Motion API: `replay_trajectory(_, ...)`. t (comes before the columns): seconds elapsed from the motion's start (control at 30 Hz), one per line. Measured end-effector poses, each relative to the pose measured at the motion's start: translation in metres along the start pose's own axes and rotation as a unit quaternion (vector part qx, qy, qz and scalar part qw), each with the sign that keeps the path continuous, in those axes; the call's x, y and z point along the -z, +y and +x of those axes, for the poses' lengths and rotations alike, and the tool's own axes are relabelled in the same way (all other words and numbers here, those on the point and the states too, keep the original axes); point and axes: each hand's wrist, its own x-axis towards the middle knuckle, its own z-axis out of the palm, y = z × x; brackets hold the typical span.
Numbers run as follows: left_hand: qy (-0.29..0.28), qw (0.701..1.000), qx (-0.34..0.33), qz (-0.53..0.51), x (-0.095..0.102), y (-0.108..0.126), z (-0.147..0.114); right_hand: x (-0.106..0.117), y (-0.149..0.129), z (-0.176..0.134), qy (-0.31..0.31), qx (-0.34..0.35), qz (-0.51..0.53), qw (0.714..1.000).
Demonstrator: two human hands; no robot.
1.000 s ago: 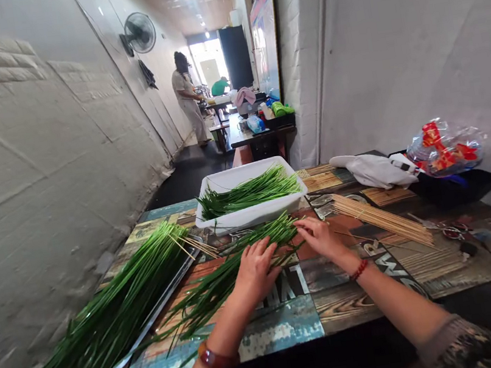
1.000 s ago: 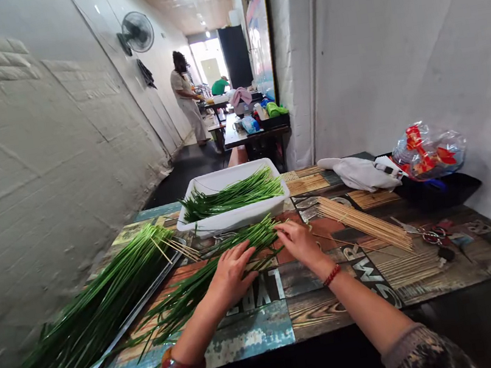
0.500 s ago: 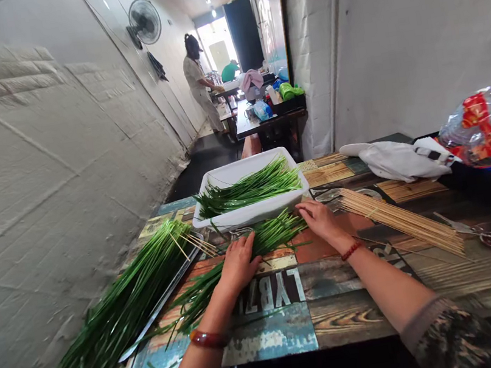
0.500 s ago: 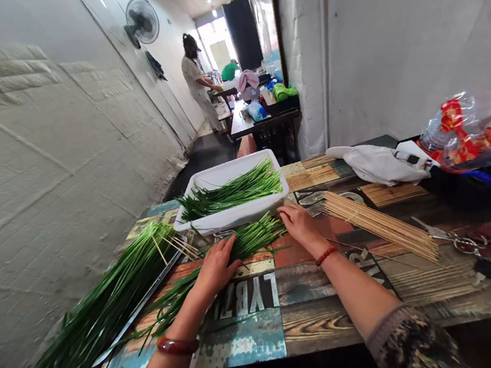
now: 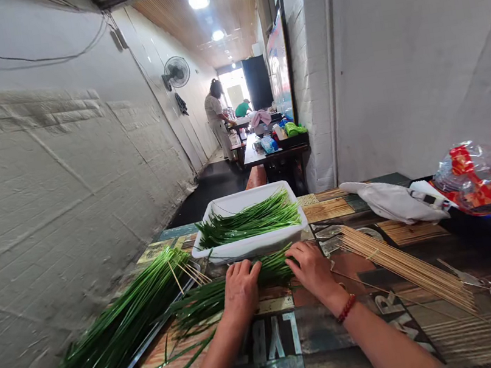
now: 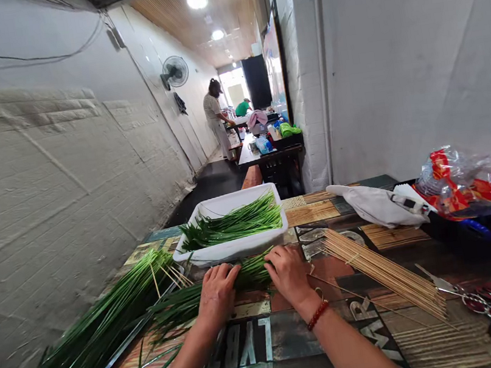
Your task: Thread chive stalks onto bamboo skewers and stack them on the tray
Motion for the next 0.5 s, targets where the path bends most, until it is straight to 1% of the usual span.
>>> replay_trajectory(0.07,-0.002,1.000,-0.004,-0.004,-0.004,-0.001,0.002,-0.001,0.000,0.001,0.005,-0.002,0.012,1.000)
replay_trajectory(0.17,-0.037,0.998,0.029,-0.031,-0.010,-0.003,-0.001,-0.003,-0.002,0.001,0.016,-0.005,0.047,0.999)
replay_trajectory(0.23,-0.062,0.995,0.049,-0.068,-0.011,-0.004,-0.006,-0.003,-0.004,0.000,0.024,0.000,0.062,0.998)
replay_trajectory(0.3,-0.070,0.989,0.047,-0.122,-0.011,-0.004,-0.011,-0.001,-0.009,-0.001,0.026,0.014,0.057,0.998)
replay_trajectory(0.37,-0.040,0.981,0.030,-0.188,-0.009,-0.001,-0.013,0.001,-0.015,-0.003,0.022,0.034,0.034,0.999)
replay_trajectory(0.43,0.025,0.965,0.017,-0.261,-0.007,0.006,-0.010,0.003,-0.020,-0.005,0.013,0.057,0.008,0.998)
replay_trajectory(0.5,0.081,0.939,0.013,-0.334,-0.006,0.014,-0.004,0.002,-0.024,-0.007,0.000,0.079,-0.001,0.997)
